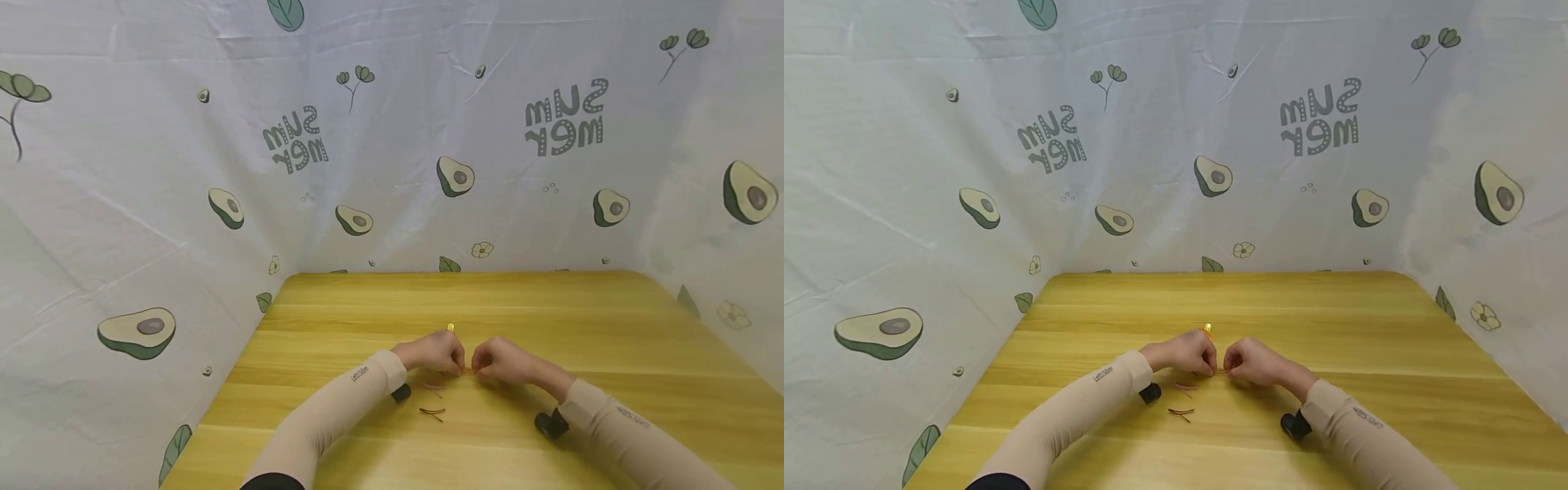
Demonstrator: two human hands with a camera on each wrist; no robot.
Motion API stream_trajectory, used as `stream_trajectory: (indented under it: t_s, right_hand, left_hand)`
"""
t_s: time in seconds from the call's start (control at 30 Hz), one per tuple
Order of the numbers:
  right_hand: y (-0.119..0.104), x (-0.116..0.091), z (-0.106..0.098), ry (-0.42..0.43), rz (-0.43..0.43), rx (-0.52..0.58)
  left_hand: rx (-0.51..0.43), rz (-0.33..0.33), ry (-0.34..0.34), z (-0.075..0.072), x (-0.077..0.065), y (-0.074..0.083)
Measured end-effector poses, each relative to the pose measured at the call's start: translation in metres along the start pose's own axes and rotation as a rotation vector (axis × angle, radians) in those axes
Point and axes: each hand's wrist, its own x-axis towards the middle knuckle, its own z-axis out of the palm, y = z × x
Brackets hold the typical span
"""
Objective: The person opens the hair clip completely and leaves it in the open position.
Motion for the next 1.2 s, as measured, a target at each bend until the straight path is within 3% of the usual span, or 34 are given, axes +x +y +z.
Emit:
stream_trajectory:
  t_s: [0.4,0.73,1.2]
  right_hand:
    - [0.0040,0.0045,0.0016,-0.008,0.005,-0.038]
    - [0.0040,0.0043,0.0010,-0.039,0.046,0.001]
    - [0.0044,0.0039,0.0001,-0.060,0.061,0.011]
  left_hand:
    - [0.021,0.003,-0.003,-0.0001,0.0030,-0.0004]
    - [0.074,0.005,0.011,0.0003,0.0007,0.0053]
    - [-0.006,-0.002,0.041,-0.0046,-0.0009,0.0016]
